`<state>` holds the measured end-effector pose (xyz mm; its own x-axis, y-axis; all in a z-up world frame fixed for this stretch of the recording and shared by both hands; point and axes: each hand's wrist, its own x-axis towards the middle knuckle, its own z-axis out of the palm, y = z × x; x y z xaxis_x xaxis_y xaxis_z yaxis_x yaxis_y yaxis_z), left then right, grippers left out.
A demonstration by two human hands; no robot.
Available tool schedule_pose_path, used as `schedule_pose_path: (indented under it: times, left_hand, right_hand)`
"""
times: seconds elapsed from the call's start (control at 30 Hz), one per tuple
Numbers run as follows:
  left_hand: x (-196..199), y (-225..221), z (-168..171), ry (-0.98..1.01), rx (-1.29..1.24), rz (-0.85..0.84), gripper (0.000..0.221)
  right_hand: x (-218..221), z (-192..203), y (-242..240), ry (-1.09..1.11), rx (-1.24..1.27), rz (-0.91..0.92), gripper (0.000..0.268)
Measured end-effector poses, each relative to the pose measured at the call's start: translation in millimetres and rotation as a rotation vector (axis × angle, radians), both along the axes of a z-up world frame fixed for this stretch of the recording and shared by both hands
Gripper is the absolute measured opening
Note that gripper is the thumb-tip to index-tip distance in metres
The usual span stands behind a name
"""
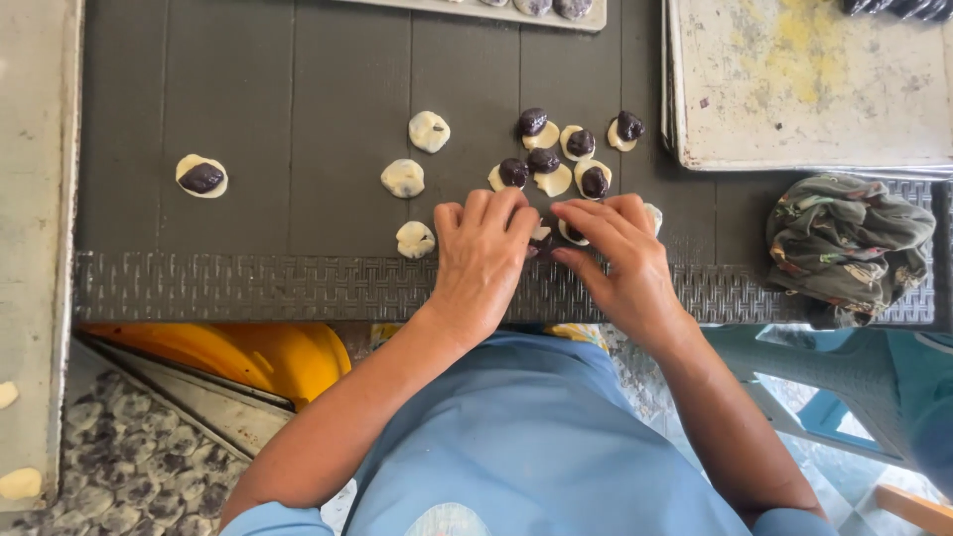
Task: Preparing filled dough balls by flattening dough, adding filling, rolling them, and arranging them on trays.
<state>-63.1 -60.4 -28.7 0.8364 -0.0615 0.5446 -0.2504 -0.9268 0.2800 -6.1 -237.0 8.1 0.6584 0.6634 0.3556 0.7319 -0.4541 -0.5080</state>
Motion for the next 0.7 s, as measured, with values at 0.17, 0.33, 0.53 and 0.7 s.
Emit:
schedule_pose_path:
  times: [0.17,0.33,0.53,0.7]
  left_hand:
    - [-6,-3,3,-0.061,0.089,0.01,0.025]
    - [-9,0,13,-0.032,0.088,-0.006,0.027]
    - [-5,2,30,0.345,-0.602,0.016,0.009]
    - [-11,3,67,0.662,-0.976,-0.064,0.034]
  right_hand:
    - [0,-14,7,-0.094,-0.027,0.021,0.027]
    - [0,-7,15,-0.143,0.086,0.064,0.018]
    - [-12,14,14,-0.27,0.087,0.077,0.043]
    - [-9,18,11,-0.292,0.212,0.062,0.031]
